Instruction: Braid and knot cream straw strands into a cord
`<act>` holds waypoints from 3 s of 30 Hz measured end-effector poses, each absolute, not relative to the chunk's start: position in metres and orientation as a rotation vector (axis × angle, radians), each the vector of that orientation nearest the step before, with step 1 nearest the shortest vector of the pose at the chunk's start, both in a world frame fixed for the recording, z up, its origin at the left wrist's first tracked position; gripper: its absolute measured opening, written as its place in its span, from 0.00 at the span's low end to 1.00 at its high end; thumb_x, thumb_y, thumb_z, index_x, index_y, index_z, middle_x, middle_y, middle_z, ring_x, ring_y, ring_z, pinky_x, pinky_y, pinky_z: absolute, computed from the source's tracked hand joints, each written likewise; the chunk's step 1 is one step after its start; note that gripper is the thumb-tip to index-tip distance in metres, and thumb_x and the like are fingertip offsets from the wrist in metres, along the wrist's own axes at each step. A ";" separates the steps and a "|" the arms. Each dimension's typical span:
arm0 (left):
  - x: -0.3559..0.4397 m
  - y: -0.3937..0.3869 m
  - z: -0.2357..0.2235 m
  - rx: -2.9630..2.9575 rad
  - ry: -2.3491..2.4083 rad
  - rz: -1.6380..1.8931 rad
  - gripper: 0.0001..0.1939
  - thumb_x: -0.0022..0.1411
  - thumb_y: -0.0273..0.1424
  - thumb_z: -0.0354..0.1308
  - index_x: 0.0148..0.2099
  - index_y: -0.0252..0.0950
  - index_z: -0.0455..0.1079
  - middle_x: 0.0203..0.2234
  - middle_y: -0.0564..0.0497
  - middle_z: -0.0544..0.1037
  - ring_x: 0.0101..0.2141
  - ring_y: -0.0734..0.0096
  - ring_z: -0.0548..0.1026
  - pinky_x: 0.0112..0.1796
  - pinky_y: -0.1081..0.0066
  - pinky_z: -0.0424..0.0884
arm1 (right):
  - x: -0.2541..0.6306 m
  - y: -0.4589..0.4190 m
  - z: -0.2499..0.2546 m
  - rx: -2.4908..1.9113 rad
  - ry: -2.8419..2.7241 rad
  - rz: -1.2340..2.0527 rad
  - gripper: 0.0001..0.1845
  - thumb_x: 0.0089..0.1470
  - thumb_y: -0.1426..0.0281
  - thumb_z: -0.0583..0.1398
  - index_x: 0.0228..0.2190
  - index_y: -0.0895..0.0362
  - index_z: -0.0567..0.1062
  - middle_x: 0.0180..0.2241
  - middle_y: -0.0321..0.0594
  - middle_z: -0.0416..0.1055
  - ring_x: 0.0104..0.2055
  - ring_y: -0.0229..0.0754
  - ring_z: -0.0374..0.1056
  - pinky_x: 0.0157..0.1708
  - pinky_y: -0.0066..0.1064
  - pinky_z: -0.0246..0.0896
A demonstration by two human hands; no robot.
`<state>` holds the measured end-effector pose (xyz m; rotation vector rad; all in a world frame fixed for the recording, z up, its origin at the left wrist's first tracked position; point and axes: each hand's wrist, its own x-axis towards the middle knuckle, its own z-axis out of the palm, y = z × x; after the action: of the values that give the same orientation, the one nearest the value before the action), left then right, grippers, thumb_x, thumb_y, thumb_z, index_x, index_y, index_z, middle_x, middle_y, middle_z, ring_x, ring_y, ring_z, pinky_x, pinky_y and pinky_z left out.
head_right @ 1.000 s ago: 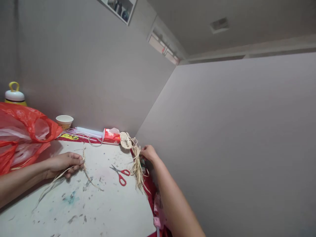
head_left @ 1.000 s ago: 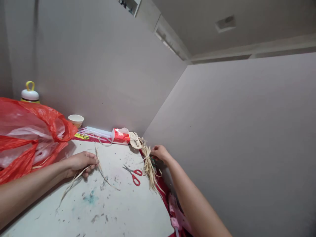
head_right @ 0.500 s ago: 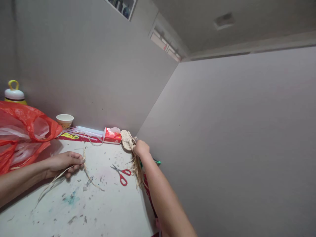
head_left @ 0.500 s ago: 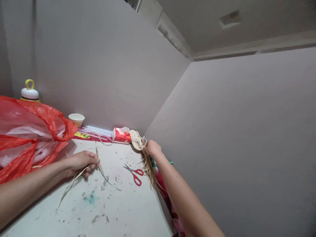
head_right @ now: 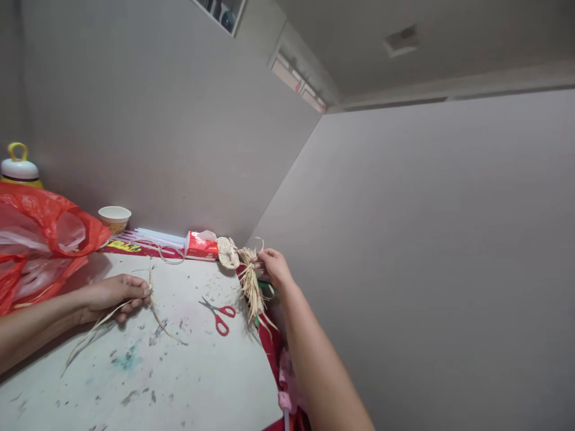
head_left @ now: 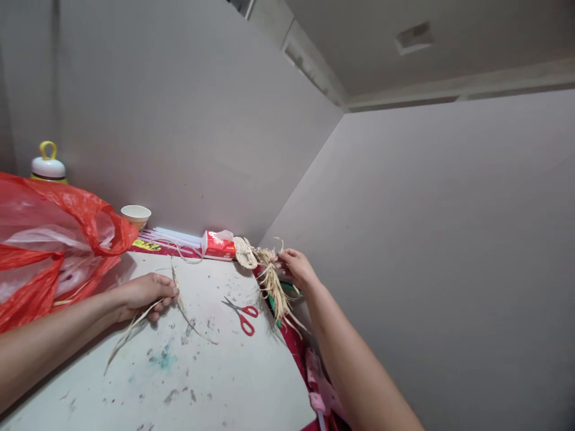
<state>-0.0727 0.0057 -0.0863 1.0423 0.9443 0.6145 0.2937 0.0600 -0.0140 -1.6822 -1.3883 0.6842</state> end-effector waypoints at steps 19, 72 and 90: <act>-0.072 0.004 -0.080 1.043 0.954 0.590 0.15 0.44 0.37 0.64 0.26 0.33 0.64 0.13 0.59 0.62 0.14 0.84 0.55 0.15 0.78 0.59 | 0.290 0.060 -0.027 -1.922 -1.518 0.142 0.08 0.44 0.71 0.58 0.30 0.58 0.73 0.30 0.42 0.73 0.29 0.38 0.67 0.28 0.25 0.56; -0.072 0.005 -0.082 1.057 0.931 0.604 0.13 0.45 0.36 0.63 0.25 0.32 0.65 0.13 0.58 0.63 0.14 0.83 0.56 0.15 0.77 0.59 | 0.284 0.070 -0.038 -1.903 -1.536 0.089 0.14 0.48 0.66 0.53 0.32 0.60 0.75 0.27 0.42 0.73 0.25 0.37 0.66 0.22 0.24 0.56; -0.072 0.005 -0.084 1.050 0.940 0.595 0.15 0.45 0.38 0.64 0.26 0.32 0.64 0.13 0.59 0.63 0.14 0.84 0.56 0.15 0.78 0.60 | 0.277 0.085 -0.054 -2.016 -1.428 0.569 0.11 0.33 0.77 0.61 0.11 0.58 0.64 0.06 0.28 0.52 0.11 0.29 0.47 0.11 0.23 0.39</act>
<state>-0.0719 0.0050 -0.0842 1.0500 0.9400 0.5955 0.2770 0.0851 -0.0540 -2.0156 -1.4285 0.5687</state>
